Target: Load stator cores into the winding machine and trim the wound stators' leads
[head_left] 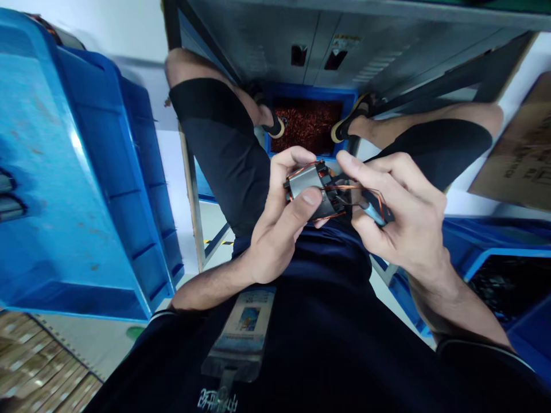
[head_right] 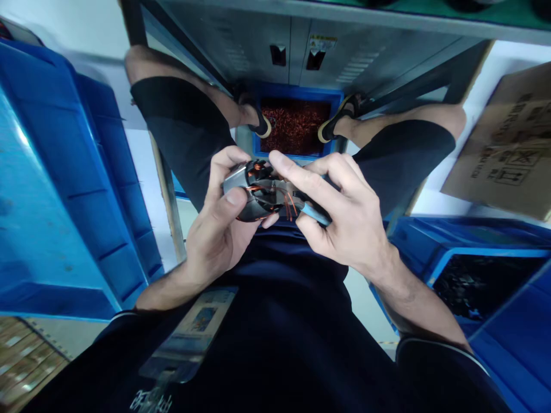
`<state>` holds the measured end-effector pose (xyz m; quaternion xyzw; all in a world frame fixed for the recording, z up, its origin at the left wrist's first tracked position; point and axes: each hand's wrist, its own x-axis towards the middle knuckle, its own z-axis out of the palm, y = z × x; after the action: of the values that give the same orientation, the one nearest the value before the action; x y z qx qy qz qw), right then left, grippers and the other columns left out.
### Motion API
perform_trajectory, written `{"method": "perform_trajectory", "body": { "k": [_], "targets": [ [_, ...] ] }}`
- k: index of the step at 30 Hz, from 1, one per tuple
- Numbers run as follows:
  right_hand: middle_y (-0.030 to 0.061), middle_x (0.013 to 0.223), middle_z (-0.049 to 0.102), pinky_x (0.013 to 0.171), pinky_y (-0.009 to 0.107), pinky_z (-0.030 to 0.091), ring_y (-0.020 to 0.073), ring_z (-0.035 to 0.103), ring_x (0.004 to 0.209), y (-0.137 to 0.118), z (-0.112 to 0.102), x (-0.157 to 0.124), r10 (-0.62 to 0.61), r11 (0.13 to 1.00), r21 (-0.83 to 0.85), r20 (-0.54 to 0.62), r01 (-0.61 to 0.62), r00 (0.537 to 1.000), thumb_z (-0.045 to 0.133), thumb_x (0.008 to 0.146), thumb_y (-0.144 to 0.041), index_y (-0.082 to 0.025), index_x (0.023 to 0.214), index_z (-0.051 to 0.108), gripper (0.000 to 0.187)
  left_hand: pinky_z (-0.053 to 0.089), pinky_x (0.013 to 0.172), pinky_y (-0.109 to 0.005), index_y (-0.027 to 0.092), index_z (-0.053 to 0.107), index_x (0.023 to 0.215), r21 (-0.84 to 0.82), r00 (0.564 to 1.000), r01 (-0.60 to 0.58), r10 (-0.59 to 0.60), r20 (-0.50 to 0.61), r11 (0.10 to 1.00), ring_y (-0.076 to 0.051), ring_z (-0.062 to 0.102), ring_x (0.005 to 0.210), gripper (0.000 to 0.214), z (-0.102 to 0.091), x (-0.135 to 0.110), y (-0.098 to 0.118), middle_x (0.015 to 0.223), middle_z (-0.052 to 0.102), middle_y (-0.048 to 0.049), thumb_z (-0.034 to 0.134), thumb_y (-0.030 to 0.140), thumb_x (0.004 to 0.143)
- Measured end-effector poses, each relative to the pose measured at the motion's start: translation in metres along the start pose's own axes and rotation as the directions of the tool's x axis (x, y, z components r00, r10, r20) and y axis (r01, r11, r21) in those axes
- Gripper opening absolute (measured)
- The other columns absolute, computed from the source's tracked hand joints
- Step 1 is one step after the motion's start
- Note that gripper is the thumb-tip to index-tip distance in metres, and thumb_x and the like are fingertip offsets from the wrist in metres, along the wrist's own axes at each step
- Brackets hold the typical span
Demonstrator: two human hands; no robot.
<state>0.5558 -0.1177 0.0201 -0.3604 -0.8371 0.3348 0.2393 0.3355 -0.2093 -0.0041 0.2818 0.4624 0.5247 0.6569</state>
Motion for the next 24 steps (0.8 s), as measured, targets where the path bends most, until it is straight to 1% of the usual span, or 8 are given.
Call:
{"method": "perform_trajectory", "body": {
  "k": [6, 9, 13, 17, 19, 21, 23, 24],
  "targets": [
    [0.0021, 0.105, 0.083, 0.090, 0.036, 0.074, 0.0214, 0.077, 0.089, -0.006, -0.007, -0.006, 0.098, 0.995, -0.042, 0.065, -0.096, 0.993, 0.072, 0.114, -0.020, -0.041, 0.171, 0.082, 0.062, 0.078, 0.099, -0.044, 0.049, 0.059, 0.158, -0.013, 1.000, 0.004, -0.004, -0.016, 1.000, -0.029, 0.081, 0.124, 0.043, 0.005, -0.008, 0.008, 0.143, 0.066, -0.0030, 0.074, 0.070, 0.124],
    [-0.0004, 0.104, 0.088, 0.085, 0.031, 0.074, 0.0190, 0.080, 0.084, -0.005, -0.004, -0.007, 0.116, 0.993, 0.006, 0.058, -0.116, 0.992, 0.078, 0.114, -0.020, -0.041, 0.168, 0.085, 0.059, 0.076, 0.101, -0.042, 0.048, 0.061, 0.157, 0.007, 0.999, 0.014, -0.014, -0.037, 1.000, -0.027, 0.081, 0.126, 0.040, 0.003, -0.010, 0.006, 0.144, 0.066, -0.0020, 0.074, 0.068, 0.125],
    [0.0014, 0.131, 0.096, 0.100, 0.036, 0.080, 0.0226, 0.093, 0.103, 0.003, 0.007, 0.000, 0.084, 0.981, 0.173, 0.028, -0.088, 0.996, 0.080, 0.114, -0.018, -0.034, 0.155, 0.093, 0.046, 0.075, 0.088, -0.041, 0.048, 0.059, 0.158, 0.008, 1.000, -0.009, 0.009, -0.029, 1.000, -0.026, 0.082, 0.119, 0.038, -0.001, -0.007, -0.005, 0.142, 0.072, -0.0022, 0.070, 0.067, 0.127],
    [0.0057, 0.140, 0.095, 0.112, 0.041, 0.079, 0.0284, 0.096, 0.115, 0.023, 0.016, 0.005, 0.218, 0.953, 0.190, 0.114, -0.237, 0.969, 0.081, 0.111, -0.021, -0.026, 0.153, 0.094, 0.044, 0.075, 0.082, -0.039, 0.045, 0.059, 0.160, 0.004, 0.998, -0.005, 0.005, -0.070, 1.000, -0.024, 0.082, 0.109, 0.043, -0.008, -0.007, -0.004, 0.138, 0.074, -0.0040, 0.072, 0.067, 0.127],
    [0.0073, 0.142, 0.095, 0.112, 0.042, 0.078, 0.0289, 0.096, 0.115, 0.034, 0.021, 0.006, 0.241, 0.955, 0.142, 0.135, -0.259, 0.961, 0.082, 0.110, -0.024, -0.024, 0.155, 0.092, 0.046, 0.076, 0.081, -0.036, 0.044, 0.061, 0.159, 0.030, 0.993, -0.009, 0.013, -0.117, 1.000, -0.021, 0.080, 0.103, 0.043, -0.019, -0.014, 0.006, 0.137, 0.073, -0.0028, 0.078, 0.065, 0.125],
    [0.0098, 0.143, 0.094, 0.115, 0.041, 0.077, 0.0288, 0.096, 0.118, 0.043, 0.028, 0.006, 0.229, 0.966, 0.085, 0.145, -0.243, 0.963, 0.081, 0.112, -0.027, -0.020, 0.156, 0.092, 0.045, 0.077, 0.078, -0.034, 0.045, 0.063, 0.159, 0.151, 0.982, -0.037, 0.063, -0.177, 0.988, -0.019, 0.080, 0.101, 0.042, -0.039, -0.029, 0.022, 0.144, 0.074, -0.0026, 0.079, 0.064, 0.124],
    [0.0126, 0.142, 0.094, 0.119, 0.039, 0.075, 0.0287, 0.096, 0.121, 0.049, 0.036, 0.007, 0.196, 0.979, 0.017, 0.158, -0.201, 0.968, 0.078, 0.116, -0.029, -0.018, 0.154, 0.093, 0.043, 0.079, 0.082, -0.035, 0.044, 0.062, 0.161, 0.392, 0.954, -0.050, 0.160, -0.252, 0.919, -0.021, 0.084, 0.110, 0.044, -0.069, -0.054, 0.041, 0.158, 0.073, -0.0047, 0.075, 0.066, 0.125],
    [0.0139, 0.141, 0.094, 0.119, 0.037, 0.074, 0.0288, 0.096, 0.122, 0.052, 0.040, 0.008, 0.175, 0.984, -0.015, 0.169, -0.175, 0.970, 0.077, 0.117, -0.031, -0.018, 0.153, 0.094, 0.042, 0.080, 0.087, -0.036, 0.043, 0.062, 0.162, 0.534, 0.930, -0.037, 0.225, -0.291, 0.844, -0.024, 0.086, 0.118, 0.046, -0.088, -0.069, 0.051, 0.165, 0.072, -0.0064, 0.074, 0.067, 0.125]
  ]
}}
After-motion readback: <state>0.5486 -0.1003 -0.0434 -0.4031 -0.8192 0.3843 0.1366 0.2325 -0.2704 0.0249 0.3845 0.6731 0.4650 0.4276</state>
